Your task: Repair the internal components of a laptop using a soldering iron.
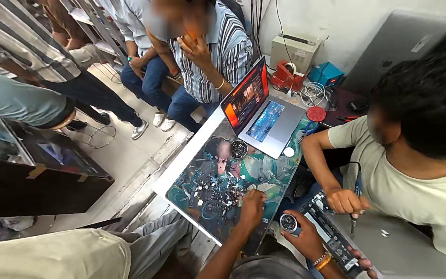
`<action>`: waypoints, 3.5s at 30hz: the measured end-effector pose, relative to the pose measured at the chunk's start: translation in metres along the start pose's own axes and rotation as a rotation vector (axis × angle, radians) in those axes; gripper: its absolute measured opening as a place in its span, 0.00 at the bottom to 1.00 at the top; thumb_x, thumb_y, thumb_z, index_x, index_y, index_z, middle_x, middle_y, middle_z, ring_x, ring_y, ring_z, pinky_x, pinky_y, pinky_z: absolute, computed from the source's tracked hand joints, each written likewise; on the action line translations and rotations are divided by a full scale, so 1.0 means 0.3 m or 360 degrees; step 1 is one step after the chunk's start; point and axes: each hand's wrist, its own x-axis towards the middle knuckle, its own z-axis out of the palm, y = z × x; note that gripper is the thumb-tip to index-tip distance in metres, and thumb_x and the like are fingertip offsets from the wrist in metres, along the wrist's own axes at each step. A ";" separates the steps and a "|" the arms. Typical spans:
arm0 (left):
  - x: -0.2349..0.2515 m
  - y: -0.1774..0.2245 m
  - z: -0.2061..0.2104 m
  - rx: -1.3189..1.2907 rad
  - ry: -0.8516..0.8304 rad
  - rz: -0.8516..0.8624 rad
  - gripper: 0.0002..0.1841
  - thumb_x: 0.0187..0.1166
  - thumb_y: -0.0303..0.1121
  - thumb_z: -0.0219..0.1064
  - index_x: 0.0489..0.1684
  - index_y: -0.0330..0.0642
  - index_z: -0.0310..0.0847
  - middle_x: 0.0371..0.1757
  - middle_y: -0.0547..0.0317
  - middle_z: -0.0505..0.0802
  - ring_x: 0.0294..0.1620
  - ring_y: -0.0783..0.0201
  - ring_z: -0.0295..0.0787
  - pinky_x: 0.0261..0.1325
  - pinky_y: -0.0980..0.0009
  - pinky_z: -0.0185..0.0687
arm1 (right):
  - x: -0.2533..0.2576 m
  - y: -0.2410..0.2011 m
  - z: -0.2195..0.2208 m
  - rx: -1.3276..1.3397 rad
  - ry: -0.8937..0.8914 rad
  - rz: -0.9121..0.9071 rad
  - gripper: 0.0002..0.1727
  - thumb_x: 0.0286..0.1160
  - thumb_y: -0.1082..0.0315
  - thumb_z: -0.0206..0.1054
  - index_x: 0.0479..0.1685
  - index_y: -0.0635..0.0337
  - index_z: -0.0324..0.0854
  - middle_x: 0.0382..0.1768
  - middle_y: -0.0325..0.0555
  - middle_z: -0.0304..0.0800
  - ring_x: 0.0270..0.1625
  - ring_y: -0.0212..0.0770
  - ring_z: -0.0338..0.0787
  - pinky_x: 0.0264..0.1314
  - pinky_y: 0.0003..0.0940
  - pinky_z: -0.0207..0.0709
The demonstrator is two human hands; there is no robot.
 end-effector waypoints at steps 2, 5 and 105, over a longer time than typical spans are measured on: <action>-0.064 0.096 -0.016 -0.0146 0.0005 0.0280 0.14 0.87 0.38 0.59 0.48 0.40 0.89 0.53 0.52 0.93 0.62 0.52 0.88 0.70 0.48 0.79 | 0.012 -0.006 0.012 0.0023 -0.0027 -0.0021 0.35 0.50 0.56 0.86 0.65 0.59 0.86 0.64 0.46 0.90 0.66 0.37 0.89 0.70 0.37 0.84; -0.111 0.150 -0.008 -0.0036 -0.0044 0.0530 0.14 0.88 0.39 0.60 0.47 0.46 0.93 0.55 0.55 0.95 0.63 0.54 0.88 0.69 0.49 0.80 | 0.029 -0.023 0.025 0.0029 -0.0062 -0.0079 0.36 0.52 0.54 0.85 0.65 0.60 0.85 0.63 0.47 0.90 0.64 0.36 0.90 0.69 0.36 0.84; 0.023 -0.490 -0.306 0.0820 -0.0670 -0.0206 0.14 0.86 0.28 0.58 0.59 0.33 0.87 0.65 0.39 0.89 0.70 0.43 0.85 0.75 0.47 0.78 | -0.136 -0.260 0.390 -0.0058 0.0274 0.0265 0.35 0.54 0.53 0.82 0.67 0.57 0.85 0.64 0.43 0.91 0.68 0.35 0.88 0.72 0.35 0.82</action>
